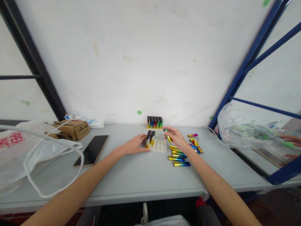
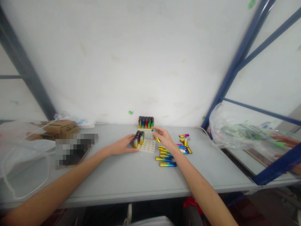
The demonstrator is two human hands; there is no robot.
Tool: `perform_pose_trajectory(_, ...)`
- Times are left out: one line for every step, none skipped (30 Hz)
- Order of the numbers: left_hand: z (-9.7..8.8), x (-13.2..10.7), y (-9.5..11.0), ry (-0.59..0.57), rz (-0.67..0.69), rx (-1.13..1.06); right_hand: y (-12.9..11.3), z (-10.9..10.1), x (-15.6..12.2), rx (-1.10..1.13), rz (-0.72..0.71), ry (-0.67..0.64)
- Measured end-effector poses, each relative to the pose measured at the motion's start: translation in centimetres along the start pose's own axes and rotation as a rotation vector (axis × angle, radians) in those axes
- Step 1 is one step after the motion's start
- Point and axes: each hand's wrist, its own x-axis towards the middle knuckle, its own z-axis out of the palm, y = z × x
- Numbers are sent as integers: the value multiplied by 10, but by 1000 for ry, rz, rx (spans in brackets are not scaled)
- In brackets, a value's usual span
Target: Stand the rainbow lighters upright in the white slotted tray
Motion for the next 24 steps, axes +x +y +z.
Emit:
perform_pose_trajectory(0,0,0,0,0,0,2,2,1,-31,10,-12)
perform_pose_trajectory(0,0,0,3,2,0,4,3,1,-56,20,-25)
perform_pose_trajectory(0,0,0,5,3,-2,4,5,0,-69,28,-40)
perform_pose_trajectory(1,0,-1,6,3,-3,4,8,-1,-69,31,-55)
perform_pose_trajectory(1,0,-1,4,1,-3,2,10,-2,-56,33,-71)
perform_pose_trajectory(1,0,-1,-1,-3,-1,0,13,-4,-36,39,-87)
perform_pose_trajectory(1,0,-1,-5,-7,2,-2,15,-6,-15,51,-104)
perform_pose_trajectory(1,0,0,-8,-9,6,-4,18,-8,1,71,-123)
perform_pose_trajectory(1,0,0,-9,-9,8,-6,20,-10,8,94,-138)
perform_pose_trajectory(1,0,0,-9,-6,10,-8,22,-11,2,116,-143)
perform_pose_trajectory(0,0,0,-10,-2,12,-9,23,-12,-16,128,-139)
perform_pose_trajectory(0,0,0,-10,3,14,-9,24,-13,-47,127,-125)
perform_pose_trajectory(0,0,-1,-10,6,16,-9,24,-13,-89,112,-104)
perform_pose_trajectory(1,0,-1,-9,7,19,-8,24,-12,-143,84,-77)
perform_pose_trajectory(1,0,-2,-8,7,22,-6,24,-12,-208,46,-49)
perform_pose_trajectory(1,0,-2,-8,7,25,-5,24,-11,-279,5,-21)
perform_pose_trajectory(1,0,-3,-8,8,29,-4,24,-11,-351,-35,10)
perform_pose_trajectory(2,0,-3,-9,9,34,-3,24,-11,-420,-72,43)
perform_pose_trajectory(2,0,-3,-8,9,37,-2,24,-11,-482,-104,76)
perform_pose_trajectory(2,0,-3,-8,8,39,-2,24,-10,-533,-129,103)
perform_pose_trajectory(1,0,-2,-8,6,39,-1,24,-11,-573,-147,122)
perform_pose_trajectory(1,0,-1,-7,3,36,-2,25,-11,-600,-160,133)
perform_pose_trajectory(1,0,0,-5,1,30,-2,26,-11,-621,-171,137)
perform_pose_trajectory(0,0,1,-4,0,23,-3,27,-11,-637,-179,137)
